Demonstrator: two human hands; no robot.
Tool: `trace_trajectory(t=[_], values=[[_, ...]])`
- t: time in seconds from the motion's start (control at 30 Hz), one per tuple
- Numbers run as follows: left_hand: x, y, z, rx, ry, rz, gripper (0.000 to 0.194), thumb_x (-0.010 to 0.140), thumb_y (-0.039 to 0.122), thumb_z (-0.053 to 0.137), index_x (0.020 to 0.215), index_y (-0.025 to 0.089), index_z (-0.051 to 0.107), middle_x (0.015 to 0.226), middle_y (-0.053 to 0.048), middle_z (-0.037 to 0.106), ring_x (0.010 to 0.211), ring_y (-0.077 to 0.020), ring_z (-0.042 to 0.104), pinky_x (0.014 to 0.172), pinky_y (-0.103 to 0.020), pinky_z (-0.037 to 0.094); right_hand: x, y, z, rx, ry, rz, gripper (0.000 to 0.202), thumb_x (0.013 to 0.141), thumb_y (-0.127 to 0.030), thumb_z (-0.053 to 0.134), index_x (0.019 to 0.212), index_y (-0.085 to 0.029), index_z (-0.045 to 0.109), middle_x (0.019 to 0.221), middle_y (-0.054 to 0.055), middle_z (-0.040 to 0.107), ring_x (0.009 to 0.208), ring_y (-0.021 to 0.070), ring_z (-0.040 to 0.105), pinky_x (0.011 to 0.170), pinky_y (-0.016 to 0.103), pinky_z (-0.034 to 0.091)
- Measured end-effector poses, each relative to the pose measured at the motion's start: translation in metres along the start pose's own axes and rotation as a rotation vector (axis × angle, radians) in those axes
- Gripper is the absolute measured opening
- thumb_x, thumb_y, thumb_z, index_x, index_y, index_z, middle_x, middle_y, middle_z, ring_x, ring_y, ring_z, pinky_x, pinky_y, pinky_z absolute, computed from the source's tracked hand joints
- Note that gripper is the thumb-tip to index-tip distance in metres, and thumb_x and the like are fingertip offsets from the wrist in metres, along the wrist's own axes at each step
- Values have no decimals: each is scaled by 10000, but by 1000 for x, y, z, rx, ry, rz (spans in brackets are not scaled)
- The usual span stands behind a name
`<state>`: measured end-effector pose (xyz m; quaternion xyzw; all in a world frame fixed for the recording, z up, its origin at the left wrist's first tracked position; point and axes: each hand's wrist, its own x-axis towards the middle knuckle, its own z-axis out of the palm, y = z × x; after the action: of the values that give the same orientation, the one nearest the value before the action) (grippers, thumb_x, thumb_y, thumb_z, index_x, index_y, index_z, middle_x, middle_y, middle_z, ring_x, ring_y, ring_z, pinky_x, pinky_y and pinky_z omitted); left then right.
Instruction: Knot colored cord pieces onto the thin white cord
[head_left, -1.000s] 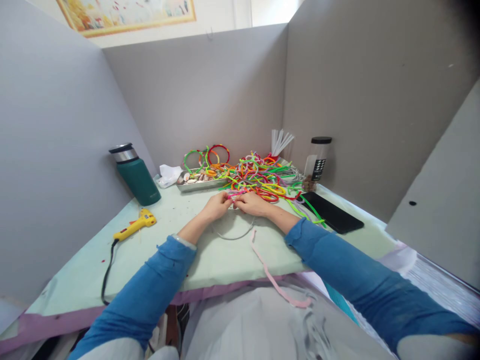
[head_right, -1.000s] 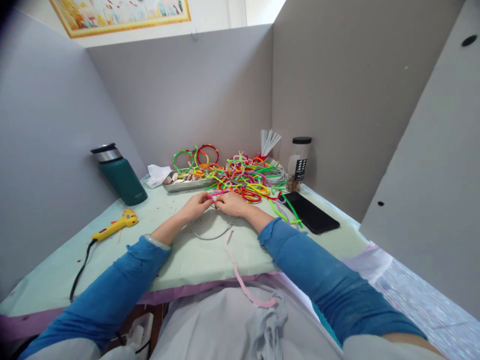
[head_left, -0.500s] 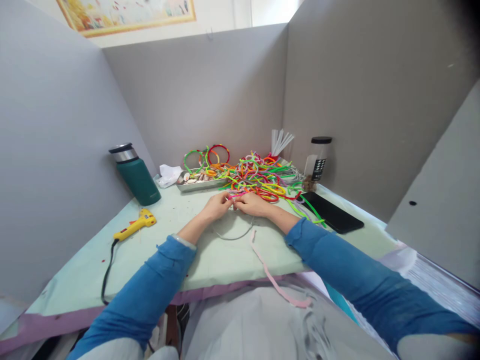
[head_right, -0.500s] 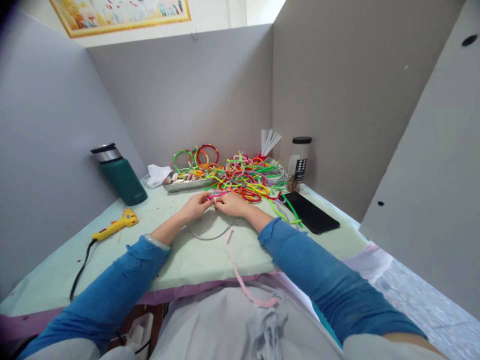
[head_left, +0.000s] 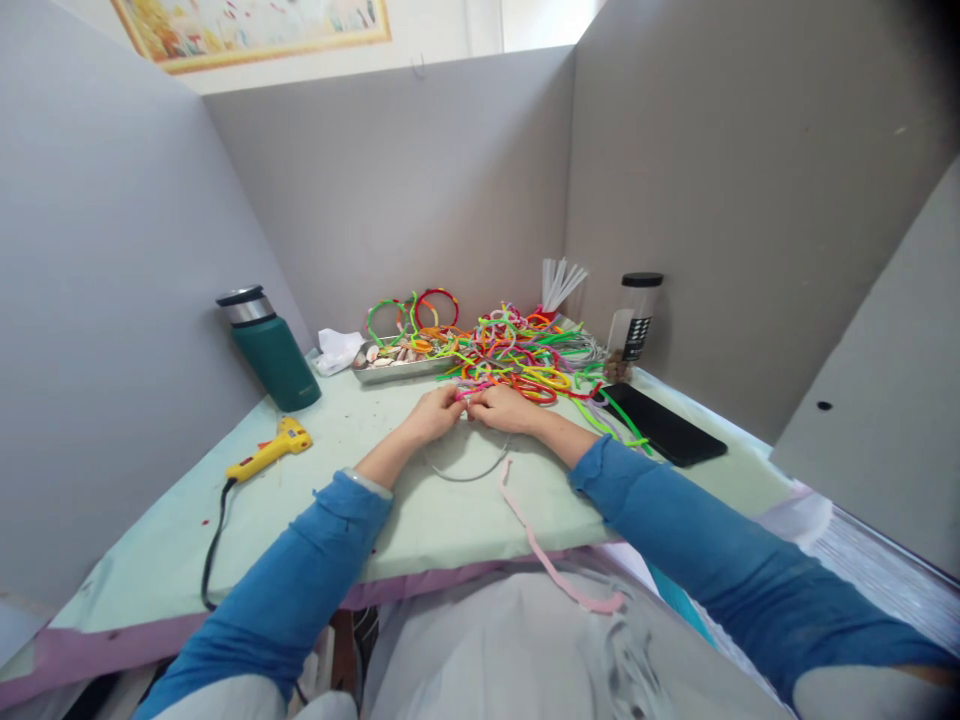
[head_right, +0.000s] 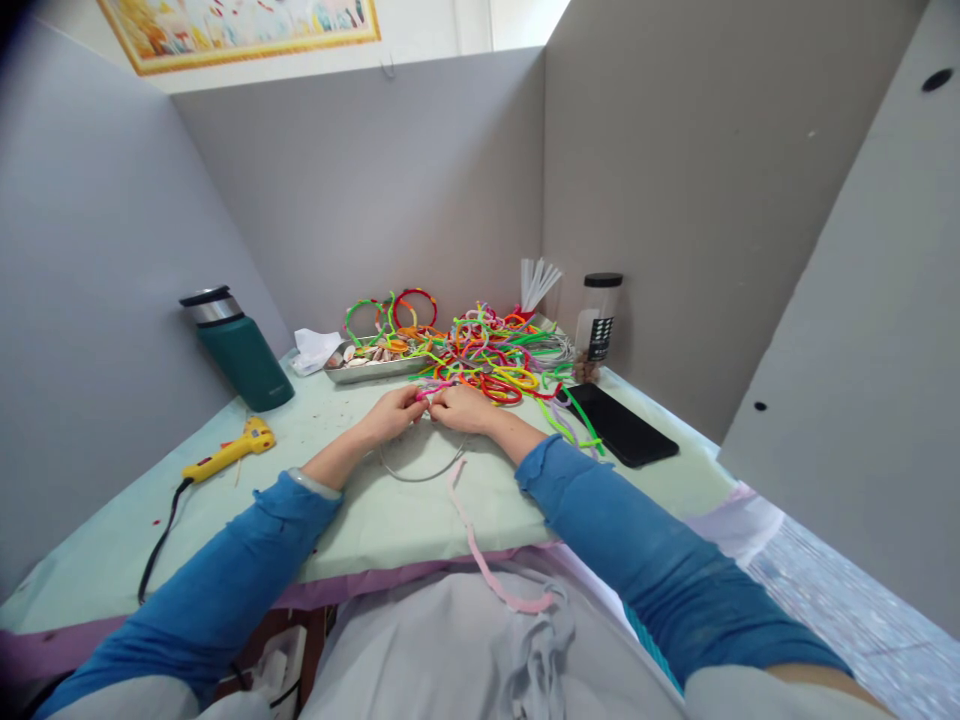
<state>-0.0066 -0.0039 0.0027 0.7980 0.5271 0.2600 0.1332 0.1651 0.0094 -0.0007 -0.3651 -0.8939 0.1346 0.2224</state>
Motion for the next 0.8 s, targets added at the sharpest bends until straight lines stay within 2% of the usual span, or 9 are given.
trace_trajectory(t=[0.47, 0.8], values=[[-2, 1, 2, -134, -49, -48, 294, 821, 386, 367, 736, 159, 533, 586, 10, 530, 428, -79, 396, 429, -210, 286, -1, -5, -3, 12, -4, 32, 316, 811, -228, 400, 837, -153, 705, 693, 25, 650, 640, 124, 533, 612, 214, 363], [-3, 5, -1, -51, -37, 8, 196, 791, 274, 403, 690, 163, 529, 530, 19, 497, 500, -100, 429, 498, -213, 315, -1, -5, -4, 24, -36, 34, 308, 798, -194, 394, 830, -145, 696, 653, 25, 637, 651, 131, 536, 618, 217, 367]])
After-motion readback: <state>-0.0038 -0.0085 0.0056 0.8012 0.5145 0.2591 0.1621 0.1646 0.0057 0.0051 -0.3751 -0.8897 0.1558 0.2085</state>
